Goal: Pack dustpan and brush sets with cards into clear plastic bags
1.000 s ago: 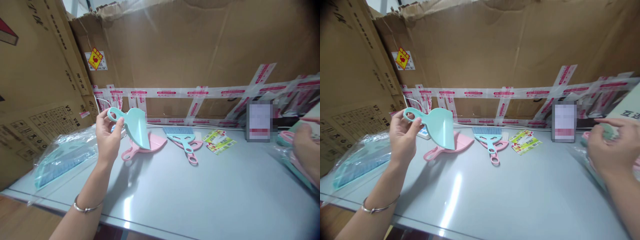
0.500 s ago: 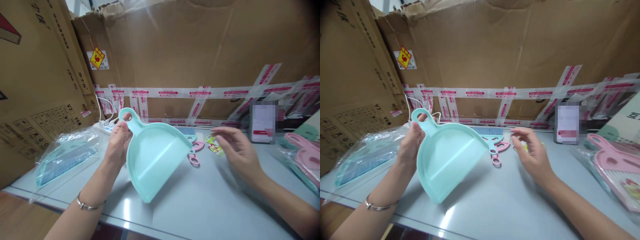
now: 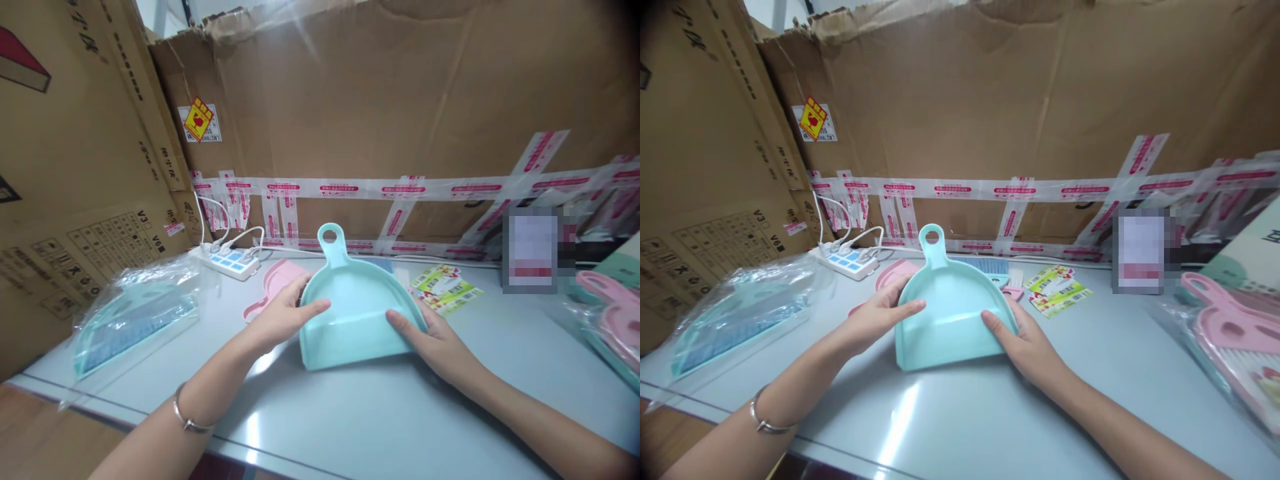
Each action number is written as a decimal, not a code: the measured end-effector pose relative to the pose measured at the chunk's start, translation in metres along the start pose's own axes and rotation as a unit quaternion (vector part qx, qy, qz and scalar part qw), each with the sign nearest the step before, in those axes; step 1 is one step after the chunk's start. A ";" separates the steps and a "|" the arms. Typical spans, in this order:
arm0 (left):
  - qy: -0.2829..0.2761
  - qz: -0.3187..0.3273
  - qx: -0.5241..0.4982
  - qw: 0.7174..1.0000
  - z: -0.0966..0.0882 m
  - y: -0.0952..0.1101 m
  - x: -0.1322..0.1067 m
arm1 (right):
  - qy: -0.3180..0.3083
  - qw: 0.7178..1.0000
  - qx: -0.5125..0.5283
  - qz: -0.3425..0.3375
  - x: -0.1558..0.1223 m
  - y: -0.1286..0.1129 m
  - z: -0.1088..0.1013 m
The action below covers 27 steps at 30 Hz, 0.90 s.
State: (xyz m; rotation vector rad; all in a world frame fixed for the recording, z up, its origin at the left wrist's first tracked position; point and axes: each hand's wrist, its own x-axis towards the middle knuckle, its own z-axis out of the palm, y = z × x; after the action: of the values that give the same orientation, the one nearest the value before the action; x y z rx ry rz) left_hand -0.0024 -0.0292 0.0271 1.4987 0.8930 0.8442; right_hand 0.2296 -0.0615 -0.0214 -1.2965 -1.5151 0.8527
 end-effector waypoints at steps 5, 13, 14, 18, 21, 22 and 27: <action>0.048 -0.022 0.055 0.997 0.000 -0.002 0.003 | -0.009 0.997 -0.029 -0.068 0.010 0.005 -0.015; 0.047 -0.010 0.112 0.993 -0.001 -0.004 0.000 | -0.006 0.829 -0.497 -0.255 0.063 0.041 -0.041; 0.052 -0.011 0.110 0.992 -0.001 -0.004 0.001 | -0.021 0.803 -0.533 -0.267 0.068 0.044 -0.040; 0.065 -0.017 0.073 0.995 -0.001 -0.005 0.002 | -0.031 0.760 -0.576 -0.301 0.076 0.045 -0.031; 0.068 -0.011 0.046 0.997 -0.001 -0.004 0.002 | -0.005 0.776 -0.544 -0.319 0.075 0.043 -0.032; 0.068 -0.009 0.036 0.997 -0.001 -0.004 0.002 | 0.009 0.789 -0.522 -0.323 0.074 0.042 -0.034; 0.068 -0.035 -0.029 0.997 -0.001 -0.001 0.001 | 0.200 0.857 -0.377 -0.290 0.070 0.024 -0.059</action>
State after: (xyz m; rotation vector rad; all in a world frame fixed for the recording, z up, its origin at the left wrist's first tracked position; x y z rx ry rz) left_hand -0.0029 -0.0276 0.0262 1.3643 1.0059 0.9209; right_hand 0.2930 0.0079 -0.0104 -1.2986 -1.7998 -0.4397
